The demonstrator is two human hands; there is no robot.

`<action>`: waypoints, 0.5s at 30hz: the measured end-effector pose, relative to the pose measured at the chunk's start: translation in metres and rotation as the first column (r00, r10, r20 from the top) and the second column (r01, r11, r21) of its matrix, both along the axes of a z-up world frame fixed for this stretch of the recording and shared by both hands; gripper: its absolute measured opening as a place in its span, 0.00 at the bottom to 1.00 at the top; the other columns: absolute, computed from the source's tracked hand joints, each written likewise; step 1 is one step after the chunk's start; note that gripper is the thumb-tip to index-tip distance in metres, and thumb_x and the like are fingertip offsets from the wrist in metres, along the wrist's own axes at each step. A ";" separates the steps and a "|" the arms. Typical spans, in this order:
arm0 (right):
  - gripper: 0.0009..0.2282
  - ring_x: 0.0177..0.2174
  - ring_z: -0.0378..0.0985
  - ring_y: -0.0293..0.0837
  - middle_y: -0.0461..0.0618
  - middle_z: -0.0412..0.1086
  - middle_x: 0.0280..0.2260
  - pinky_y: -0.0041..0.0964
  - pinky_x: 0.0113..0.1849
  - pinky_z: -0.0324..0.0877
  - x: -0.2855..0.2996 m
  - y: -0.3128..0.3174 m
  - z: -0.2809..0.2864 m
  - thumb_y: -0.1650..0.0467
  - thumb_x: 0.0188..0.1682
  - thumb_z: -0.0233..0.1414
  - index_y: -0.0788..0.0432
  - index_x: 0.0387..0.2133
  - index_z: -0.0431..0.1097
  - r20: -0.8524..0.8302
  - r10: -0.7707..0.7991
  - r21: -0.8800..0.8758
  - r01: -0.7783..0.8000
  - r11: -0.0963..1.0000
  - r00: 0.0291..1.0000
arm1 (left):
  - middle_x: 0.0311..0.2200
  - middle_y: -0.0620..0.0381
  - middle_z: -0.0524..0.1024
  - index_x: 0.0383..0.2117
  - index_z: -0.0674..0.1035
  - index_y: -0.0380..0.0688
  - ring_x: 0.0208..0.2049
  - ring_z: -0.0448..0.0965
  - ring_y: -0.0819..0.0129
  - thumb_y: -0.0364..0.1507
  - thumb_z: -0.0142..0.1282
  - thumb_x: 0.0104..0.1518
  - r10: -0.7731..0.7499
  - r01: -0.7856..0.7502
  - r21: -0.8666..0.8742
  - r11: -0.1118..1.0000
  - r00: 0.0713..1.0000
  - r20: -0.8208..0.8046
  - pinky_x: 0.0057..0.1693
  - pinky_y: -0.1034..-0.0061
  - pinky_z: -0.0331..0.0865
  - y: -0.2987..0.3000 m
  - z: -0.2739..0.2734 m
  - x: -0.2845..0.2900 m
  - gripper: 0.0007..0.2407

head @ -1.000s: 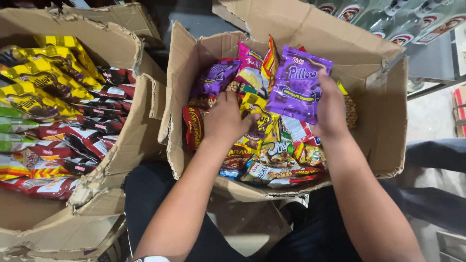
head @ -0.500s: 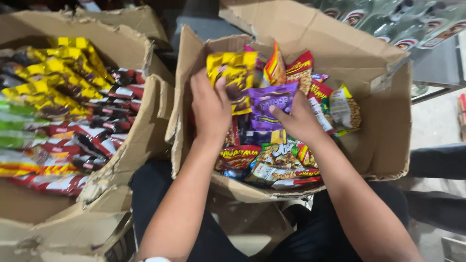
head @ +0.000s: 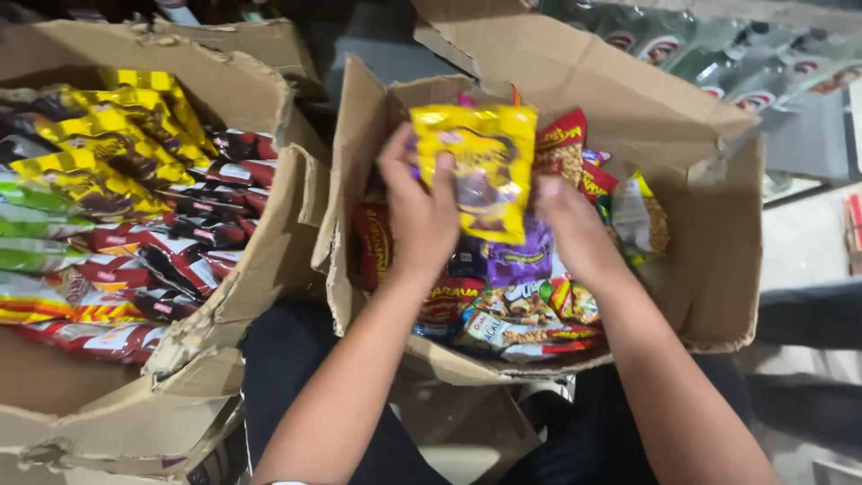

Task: Sorting and organizing various snack bags inside cardboard bins in a retail environment.

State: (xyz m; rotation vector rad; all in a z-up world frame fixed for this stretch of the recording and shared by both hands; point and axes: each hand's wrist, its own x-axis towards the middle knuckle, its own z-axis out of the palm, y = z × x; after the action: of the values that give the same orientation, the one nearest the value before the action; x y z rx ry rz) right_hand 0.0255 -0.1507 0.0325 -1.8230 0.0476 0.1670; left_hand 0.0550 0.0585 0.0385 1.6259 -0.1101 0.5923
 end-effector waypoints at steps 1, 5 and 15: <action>0.30 0.58 0.72 0.53 0.59 0.70 0.59 0.49 0.60 0.64 -0.002 0.011 0.004 0.53 0.60 0.37 0.66 0.65 0.61 0.002 -0.001 -0.002 0.001 1.000 1.000 | 0.55 0.42 0.71 0.62 0.62 0.33 0.54 0.74 0.55 0.31 0.51 0.69 -0.001 0.001 -0.002 1.000 1.000 0.002 0.62 0.65 0.67 -0.004 -0.008 -0.001 0.20; 0.28 0.56 0.72 0.48 0.52 0.66 0.59 0.50 0.56 0.68 -0.012 0.037 0.005 0.54 0.57 0.38 0.58 0.66 0.54 -0.072 0.035 0.751 0.031 0.660 0.997 | 0.53 0.41 0.71 0.58 0.65 0.35 0.54 0.74 0.54 0.34 0.52 0.69 -0.130 0.136 0.076 0.988 0.988 -0.082 0.62 0.64 0.68 -0.023 -0.025 -0.009 0.18; 0.28 0.61 0.67 0.47 0.53 0.61 0.64 0.44 0.59 0.65 -0.007 0.041 0.001 0.53 0.57 0.39 0.55 0.66 0.54 -0.181 -0.010 0.704 0.137 0.696 0.983 | 0.67 0.34 0.58 0.65 0.64 0.38 0.71 0.55 0.44 0.38 0.48 0.65 -0.201 0.084 0.680 0.729 0.975 0.095 0.73 0.52 0.48 -0.028 0.003 -0.041 0.24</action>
State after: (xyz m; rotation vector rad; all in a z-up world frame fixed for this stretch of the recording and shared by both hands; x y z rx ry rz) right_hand 0.0181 -0.1094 0.0339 -1.0080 0.1515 0.2398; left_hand 0.0145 0.0301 0.0413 2.2455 -0.6353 0.5992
